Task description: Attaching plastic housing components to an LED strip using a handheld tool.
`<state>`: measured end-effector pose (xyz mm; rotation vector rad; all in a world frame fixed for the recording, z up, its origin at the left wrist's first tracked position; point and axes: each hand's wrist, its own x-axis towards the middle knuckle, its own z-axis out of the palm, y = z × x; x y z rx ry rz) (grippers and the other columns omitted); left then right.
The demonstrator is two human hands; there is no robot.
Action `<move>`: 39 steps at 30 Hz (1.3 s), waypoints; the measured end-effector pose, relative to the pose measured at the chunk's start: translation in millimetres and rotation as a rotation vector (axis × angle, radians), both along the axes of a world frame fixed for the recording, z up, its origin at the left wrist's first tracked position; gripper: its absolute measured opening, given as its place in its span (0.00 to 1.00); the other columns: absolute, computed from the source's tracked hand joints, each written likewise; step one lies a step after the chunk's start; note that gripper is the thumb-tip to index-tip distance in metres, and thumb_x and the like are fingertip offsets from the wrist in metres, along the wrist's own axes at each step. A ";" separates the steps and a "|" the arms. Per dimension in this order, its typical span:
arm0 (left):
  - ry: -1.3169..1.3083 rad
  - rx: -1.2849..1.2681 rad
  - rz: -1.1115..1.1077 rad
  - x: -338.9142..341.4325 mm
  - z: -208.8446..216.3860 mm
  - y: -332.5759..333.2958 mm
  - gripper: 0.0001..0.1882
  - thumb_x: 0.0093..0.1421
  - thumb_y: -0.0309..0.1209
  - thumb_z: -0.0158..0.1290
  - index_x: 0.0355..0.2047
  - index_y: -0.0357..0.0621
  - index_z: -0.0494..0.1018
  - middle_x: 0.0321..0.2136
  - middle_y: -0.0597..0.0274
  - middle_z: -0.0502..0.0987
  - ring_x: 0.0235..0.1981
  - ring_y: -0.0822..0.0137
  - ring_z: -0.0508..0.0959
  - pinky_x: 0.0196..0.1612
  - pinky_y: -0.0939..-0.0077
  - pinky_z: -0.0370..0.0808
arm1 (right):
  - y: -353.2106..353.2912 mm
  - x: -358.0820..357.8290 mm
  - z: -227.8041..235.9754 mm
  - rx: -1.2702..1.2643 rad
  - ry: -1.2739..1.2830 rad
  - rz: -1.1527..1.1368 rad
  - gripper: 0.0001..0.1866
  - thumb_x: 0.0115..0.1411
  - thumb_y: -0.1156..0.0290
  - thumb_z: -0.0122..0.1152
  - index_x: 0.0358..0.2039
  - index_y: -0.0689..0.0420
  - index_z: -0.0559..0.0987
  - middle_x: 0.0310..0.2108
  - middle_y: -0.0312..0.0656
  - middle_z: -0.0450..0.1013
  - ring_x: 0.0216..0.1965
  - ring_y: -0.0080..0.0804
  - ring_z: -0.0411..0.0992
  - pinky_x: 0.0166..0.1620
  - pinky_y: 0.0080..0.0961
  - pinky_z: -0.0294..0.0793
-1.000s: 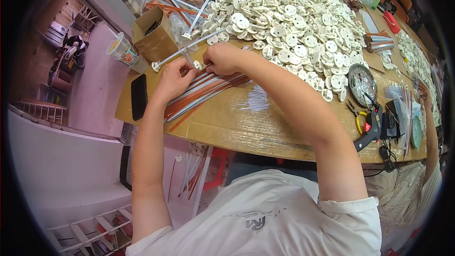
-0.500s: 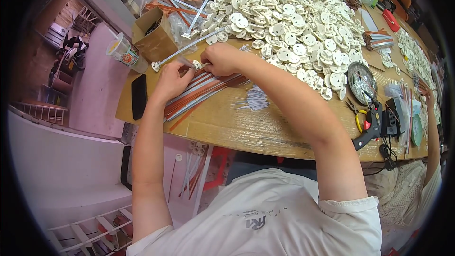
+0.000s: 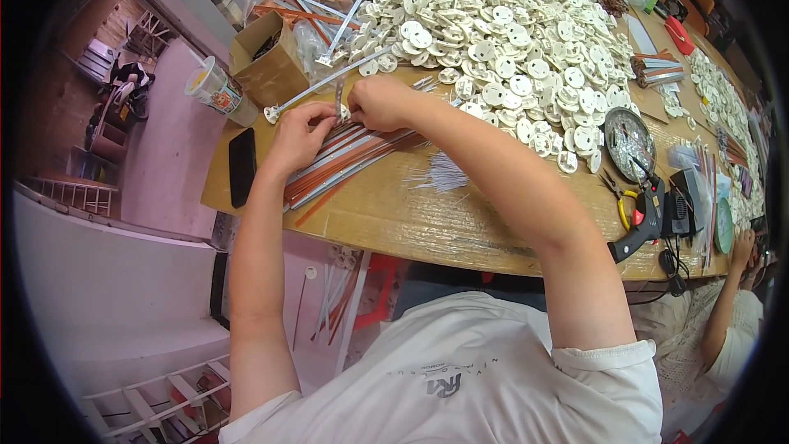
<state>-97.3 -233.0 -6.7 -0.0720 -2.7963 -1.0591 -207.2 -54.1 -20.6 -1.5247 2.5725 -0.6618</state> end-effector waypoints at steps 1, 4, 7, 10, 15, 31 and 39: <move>0.000 0.003 -0.006 -0.8 -2.6 -2.7 0.08 0.63 0.25 0.57 0.40 0.32 0.79 0.41 0.56 0.83 0.39 0.63 0.83 0.46 0.71 0.80 | -0.7 0.1 -0.2 -0.006 0.009 0.001 0.08 0.56 0.67 0.64 0.32 0.56 0.85 0.31 0.49 0.81 0.36 0.50 0.79 0.44 0.43 0.77; 0.017 0.005 -0.007 -4.4 -16.7 -16.5 0.08 0.63 0.25 0.58 0.40 0.33 0.79 0.40 0.57 0.83 0.38 0.64 0.83 0.45 0.72 0.79 | -2.6 -0.1 -1.1 -0.033 0.044 0.009 0.07 0.56 0.67 0.65 0.32 0.55 0.85 0.31 0.48 0.81 0.37 0.49 0.79 0.44 0.43 0.77; 0.048 0.024 -0.030 -3.7 -17.4 -15.5 0.09 0.62 0.25 0.58 0.41 0.33 0.79 0.40 0.57 0.83 0.37 0.65 0.83 0.44 0.72 0.79 | -1.2 1.5 -1.1 -0.022 0.082 -0.013 0.07 0.56 0.67 0.64 0.32 0.55 0.85 0.31 0.48 0.81 0.37 0.48 0.79 0.45 0.42 0.76; 0.024 0.052 -0.038 -2.1 -8.5 -6.9 0.09 0.62 0.25 0.58 0.41 0.33 0.79 0.40 0.57 0.82 0.37 0.66 0.83 0.44 0.72 0.80 | 2.1 1.5 -0.4 0.021 0.097 -0.027 0.08 0.56 0.67 0.64 0.33 0.55 0.85 0.32 0.48 0.81 0.39 0.48 0.79 0.46 0.42 0.76; -0.012 0.093 -0.019 1.0 -10.4 -8.0 0.11 0.62 0.26 0.58 0.44 0.36 0.79 0.40 0.58 0.83 0.37 0.67 0.83 0.44 0.72 0.80 | 14.8 8.4 9.2 0.006 0.096 -0.058 0.10 0.55 0.67 0.63 0.35 0.55 0.85 0.34 0.49 0.81 0.40 0.49 0.79 0.46 0.42 0.76; 0.548 -0.466 -0.024 -13.1 -9.1 8.1 0.11 0.60 0.34 0.58 0.37 0.40 0.84 0.38 0.53 0.83 0.37 0.51 0.82 0.41 0.63 0.77 | 227.0 147.8 70.4 -0.492 0.269 -0.488 0.10 0.58 0.75 0.68 0.40 0.63 0.80 0.37 0.46 0.78 0.40 0.39 0.75 0.46 0.31 0.72; 0.376 -0.437 0.172 -11.5 19.5 -3.5 0.10 0.61 0.31 0.54 0.35 0.38 0.80 0.36 0.51 0.81 0.37 0.50 0.81 0.41 0.61 0.76 | 269.3 217.9 25.2 -0.589 0.316 -0.655 0.07 0.57 0.84 0.64 0.37 0.65 0.79 0.33 0.46 0.77 0.35 0.36 0.74 0.40 0.27 0.72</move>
